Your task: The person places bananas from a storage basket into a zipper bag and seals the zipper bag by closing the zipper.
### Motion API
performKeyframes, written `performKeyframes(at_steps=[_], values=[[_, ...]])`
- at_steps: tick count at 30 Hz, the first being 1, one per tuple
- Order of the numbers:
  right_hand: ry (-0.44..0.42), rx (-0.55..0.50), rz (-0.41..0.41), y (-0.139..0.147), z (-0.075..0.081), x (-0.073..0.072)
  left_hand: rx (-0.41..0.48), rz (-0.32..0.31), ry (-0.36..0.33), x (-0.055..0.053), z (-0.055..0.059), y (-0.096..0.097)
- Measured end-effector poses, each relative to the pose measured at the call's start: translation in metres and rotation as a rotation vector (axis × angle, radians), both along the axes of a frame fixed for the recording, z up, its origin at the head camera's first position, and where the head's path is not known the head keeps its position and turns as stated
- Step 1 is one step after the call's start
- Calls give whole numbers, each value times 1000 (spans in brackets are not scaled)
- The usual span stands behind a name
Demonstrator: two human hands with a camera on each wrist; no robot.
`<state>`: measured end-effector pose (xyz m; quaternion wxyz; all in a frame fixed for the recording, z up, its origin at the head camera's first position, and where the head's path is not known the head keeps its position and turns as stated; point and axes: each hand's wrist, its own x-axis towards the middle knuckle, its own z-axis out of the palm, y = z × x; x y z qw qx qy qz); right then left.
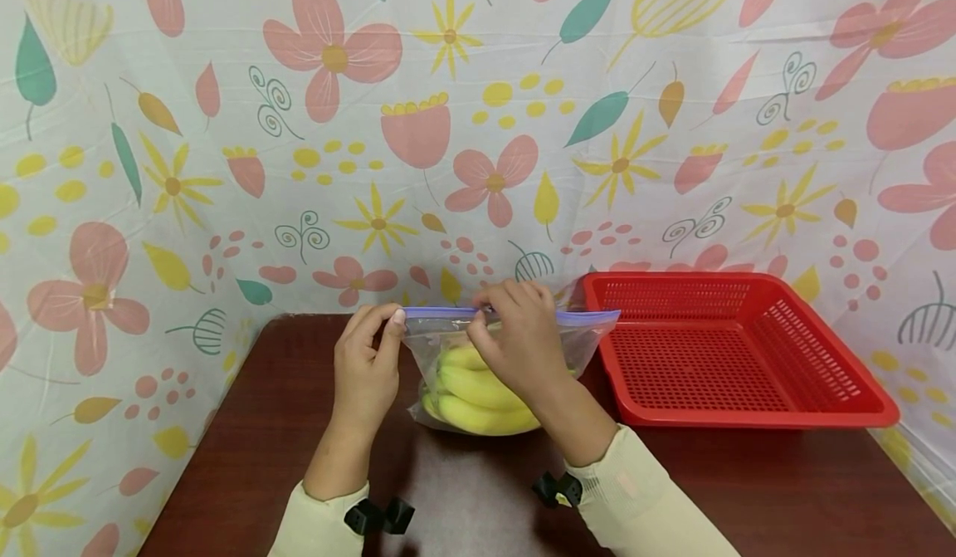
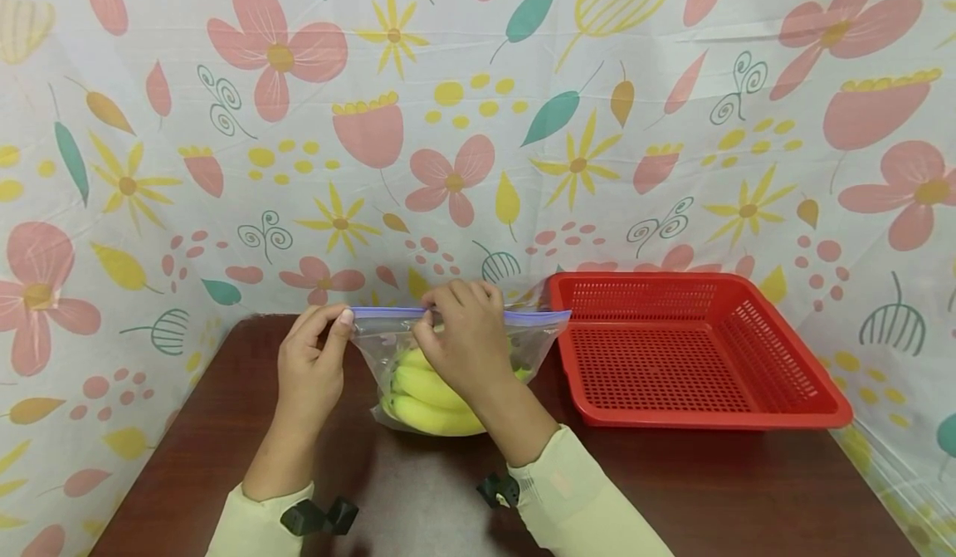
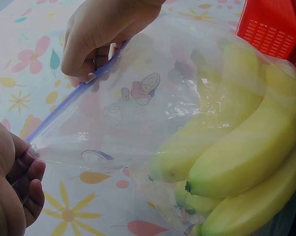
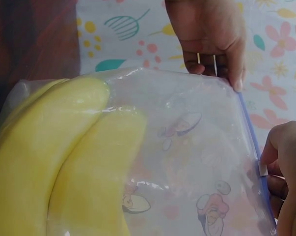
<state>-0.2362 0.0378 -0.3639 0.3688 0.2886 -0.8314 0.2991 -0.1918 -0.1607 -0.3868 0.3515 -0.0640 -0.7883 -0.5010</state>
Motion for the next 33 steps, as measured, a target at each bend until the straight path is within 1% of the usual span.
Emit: performKeyframes(at_steps=[6,12,25,33], values=[[-1,-7,5,1,-1,-1,-1,2,1,0,0,0],[-19,-12,13,2,0,0,0,1,3,-1,0,0],[-28,-2,31,4,2,2,-2,-3,9,0,0,0],[-37,1,39,5,2,3,-7,2,0,0,0,-1]])
